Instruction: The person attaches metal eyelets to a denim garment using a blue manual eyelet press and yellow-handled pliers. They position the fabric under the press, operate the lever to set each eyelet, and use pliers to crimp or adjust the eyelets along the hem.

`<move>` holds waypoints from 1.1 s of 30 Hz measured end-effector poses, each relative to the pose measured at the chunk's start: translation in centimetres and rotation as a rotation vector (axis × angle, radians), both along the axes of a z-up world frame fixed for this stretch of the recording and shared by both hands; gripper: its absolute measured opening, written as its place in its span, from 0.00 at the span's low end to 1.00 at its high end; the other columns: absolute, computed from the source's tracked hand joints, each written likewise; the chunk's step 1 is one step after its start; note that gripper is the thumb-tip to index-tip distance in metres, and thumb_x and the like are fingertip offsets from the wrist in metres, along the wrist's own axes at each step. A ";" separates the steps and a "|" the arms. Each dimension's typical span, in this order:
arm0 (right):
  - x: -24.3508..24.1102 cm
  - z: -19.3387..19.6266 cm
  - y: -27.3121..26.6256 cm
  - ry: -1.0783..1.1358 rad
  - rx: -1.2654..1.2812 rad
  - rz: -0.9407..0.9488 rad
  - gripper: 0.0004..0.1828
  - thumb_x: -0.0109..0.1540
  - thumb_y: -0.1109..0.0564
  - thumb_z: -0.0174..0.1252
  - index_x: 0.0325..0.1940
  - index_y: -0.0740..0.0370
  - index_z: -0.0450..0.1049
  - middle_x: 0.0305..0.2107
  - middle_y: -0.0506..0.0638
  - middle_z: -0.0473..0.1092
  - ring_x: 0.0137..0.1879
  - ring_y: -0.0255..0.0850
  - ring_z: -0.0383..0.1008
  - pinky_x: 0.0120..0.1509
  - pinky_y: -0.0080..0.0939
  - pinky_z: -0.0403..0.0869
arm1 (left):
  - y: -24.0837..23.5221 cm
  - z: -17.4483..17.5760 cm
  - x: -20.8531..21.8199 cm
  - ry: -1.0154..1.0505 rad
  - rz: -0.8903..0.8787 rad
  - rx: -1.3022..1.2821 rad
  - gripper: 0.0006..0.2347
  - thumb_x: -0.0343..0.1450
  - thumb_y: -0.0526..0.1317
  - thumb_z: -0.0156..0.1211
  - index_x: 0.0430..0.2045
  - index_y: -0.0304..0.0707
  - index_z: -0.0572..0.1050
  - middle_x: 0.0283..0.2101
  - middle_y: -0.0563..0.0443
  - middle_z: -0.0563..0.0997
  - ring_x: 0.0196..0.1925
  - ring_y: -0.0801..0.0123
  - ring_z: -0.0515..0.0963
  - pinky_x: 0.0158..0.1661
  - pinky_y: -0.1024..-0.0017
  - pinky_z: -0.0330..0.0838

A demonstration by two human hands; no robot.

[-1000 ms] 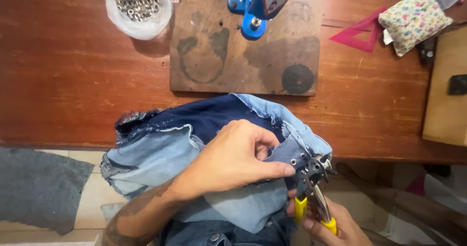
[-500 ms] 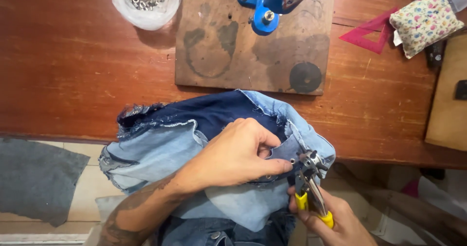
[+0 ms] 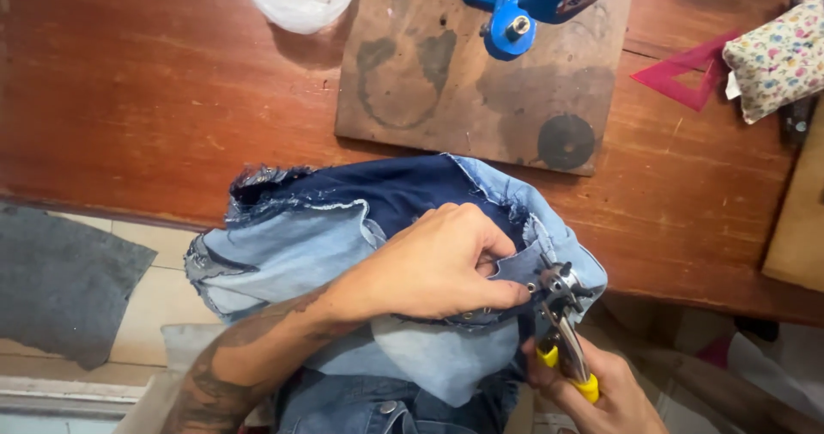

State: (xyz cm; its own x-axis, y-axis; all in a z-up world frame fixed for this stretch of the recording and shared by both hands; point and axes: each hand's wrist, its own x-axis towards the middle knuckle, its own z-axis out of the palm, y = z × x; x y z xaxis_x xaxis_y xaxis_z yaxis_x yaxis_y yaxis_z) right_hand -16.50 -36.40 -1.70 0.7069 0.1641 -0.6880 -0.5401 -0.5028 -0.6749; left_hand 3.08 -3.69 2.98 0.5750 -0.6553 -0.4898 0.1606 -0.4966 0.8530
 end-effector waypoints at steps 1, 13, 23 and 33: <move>0.1 0.3 0.2 0.022 -0.028 -0.011 0.13 0.69 0.53 0.78 0.57 0.55 0.98 0.37 0.45 0.93 0.42 0.34 0.94 0.52 0.39 0.91 | 0.0 0.0 0.0 0.005 -0.002 0.005 0.25 0.75 0.52 0.77 0.14 0.48 0.66 0.17 0.61 0.65 0.28 0.67 0.61 0.36 0.62 0.67; -1.0 -1.2 1.3 -0.034 -0.048 -0.068 0.08 0.66 0.58 0.83 0.49 0.56 0.94 0.32 0.45 0.87 0.36 0.34 0.83 0.44 0.39 0.83 | -0.1 0.2 0.0 0.000 0.001 0.000 0.23 0.74 0.51 0.75 0.13 0.48 0.67 0.17 0.61 0.66 0.28 0.67 0.62 0.36 0.63 0.67; -2.1 -3.2 3.0 -0.216 -0.211 -0.051 0.13 0.66 0.48 0.81 0.30 0.50 0.88 0.20 0.37 0.77 0.28 0.32 0.72 0.35 0.42 0.74 | -0.4 -0.3 -0.9 -0.054 -0.043 -0.048 0.25 0.76 0.51 0.77 0.15 0.47 0.64 0.16 0.61 0.69 0.29 0.68 0.62 0.37 0.62 0.66; -3.3 -2.3 1.3 0.123 0.247 -0.276 0.36 0.63 0.58 0.85 0.76 0.63 0.86 0.46 0.52 0.87 0.51 0.43 0.88 0.62 0.47 0.85 | 1.9 -0.9 -1.9 -0.269 -0.068 -0.024 0.17 0.78 0.56 0.73 0.27 0.48 0.79 0.30 0.52 0.83 0.34 0.54 0.76 0.41 0.57 0.68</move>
State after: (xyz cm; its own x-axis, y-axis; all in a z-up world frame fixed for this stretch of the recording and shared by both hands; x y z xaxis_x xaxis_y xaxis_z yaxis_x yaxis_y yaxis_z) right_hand -19.78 -35.08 -4.03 0.6622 0.1501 -0.7341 -0.7169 -0.1580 -0.6790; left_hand 1.19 -1.74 2.10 0.6363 -0.7066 -0.3096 -0.1063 -0.4779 0.8720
